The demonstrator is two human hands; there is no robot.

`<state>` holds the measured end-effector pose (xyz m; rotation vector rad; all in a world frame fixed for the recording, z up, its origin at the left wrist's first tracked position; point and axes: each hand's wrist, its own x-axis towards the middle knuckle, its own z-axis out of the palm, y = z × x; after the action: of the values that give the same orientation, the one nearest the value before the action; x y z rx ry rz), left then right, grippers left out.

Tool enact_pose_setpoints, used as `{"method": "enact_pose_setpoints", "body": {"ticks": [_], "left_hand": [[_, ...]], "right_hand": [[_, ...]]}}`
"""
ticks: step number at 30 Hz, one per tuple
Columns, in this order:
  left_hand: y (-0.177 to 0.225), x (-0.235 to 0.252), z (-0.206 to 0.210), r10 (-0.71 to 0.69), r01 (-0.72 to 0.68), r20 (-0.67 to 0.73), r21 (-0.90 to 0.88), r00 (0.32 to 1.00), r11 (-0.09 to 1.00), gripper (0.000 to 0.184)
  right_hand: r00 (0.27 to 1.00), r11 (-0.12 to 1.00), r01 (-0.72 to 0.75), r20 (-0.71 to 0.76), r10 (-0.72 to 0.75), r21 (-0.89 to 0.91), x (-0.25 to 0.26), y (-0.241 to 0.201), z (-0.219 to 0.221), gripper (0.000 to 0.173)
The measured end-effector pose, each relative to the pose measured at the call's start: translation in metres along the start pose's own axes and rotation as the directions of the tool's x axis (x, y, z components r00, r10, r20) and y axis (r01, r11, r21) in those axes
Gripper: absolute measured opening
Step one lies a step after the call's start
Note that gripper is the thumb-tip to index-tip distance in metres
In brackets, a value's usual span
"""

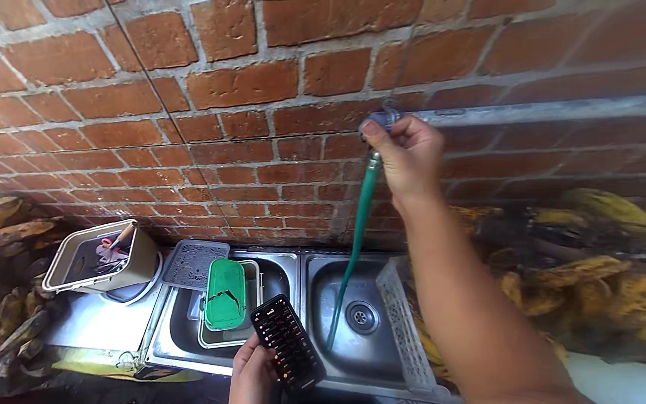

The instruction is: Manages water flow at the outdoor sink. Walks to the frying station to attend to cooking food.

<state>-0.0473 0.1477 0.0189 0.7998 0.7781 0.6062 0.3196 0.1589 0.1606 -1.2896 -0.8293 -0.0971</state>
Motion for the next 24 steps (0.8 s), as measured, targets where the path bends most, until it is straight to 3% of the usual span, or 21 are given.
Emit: {"method": "enact_pose_setpoints", "body": {"ticks": [7, 16, 21, 24], "left_hand": [[-0.016, -0.004, 0.001, -0.042, 0.043, 0.140, -0.004, 0.989, 0.999, 0.038], [0.004, -0.020, -0.044, -0.071, 0.063, 0.240, 0.043, 0.968, 0.997, 0.039], [0.011, -0.030, -0.084, -0.070, 0.064, 0.256, 0.031, 0.964, 0.997, 0.040], [0.015, -0.037, -0.105, -0.072, 0.070, 0.243, 0.017, 0.967, 0.997, 0.041]], "right_hand": [[1.000, 0.999, -0.024, 0.013, 0.025, -0.032, -0.006, -0.002, -0.003, 0.024], [0.998, 0.964, -0.027, -0.059, 0.012, -0.265, -0.020, -0.020, -0.003, 0.030], [0.979, 0.878, -0.038, -0.192, -0.061, -0.477, -0.078, -0.028, -0.007, 0.037], [0.986, 0.856, -0.125, -0.156, 0.052, -0.502, -0.157, -0.010, -0.011, 0.038]]}}
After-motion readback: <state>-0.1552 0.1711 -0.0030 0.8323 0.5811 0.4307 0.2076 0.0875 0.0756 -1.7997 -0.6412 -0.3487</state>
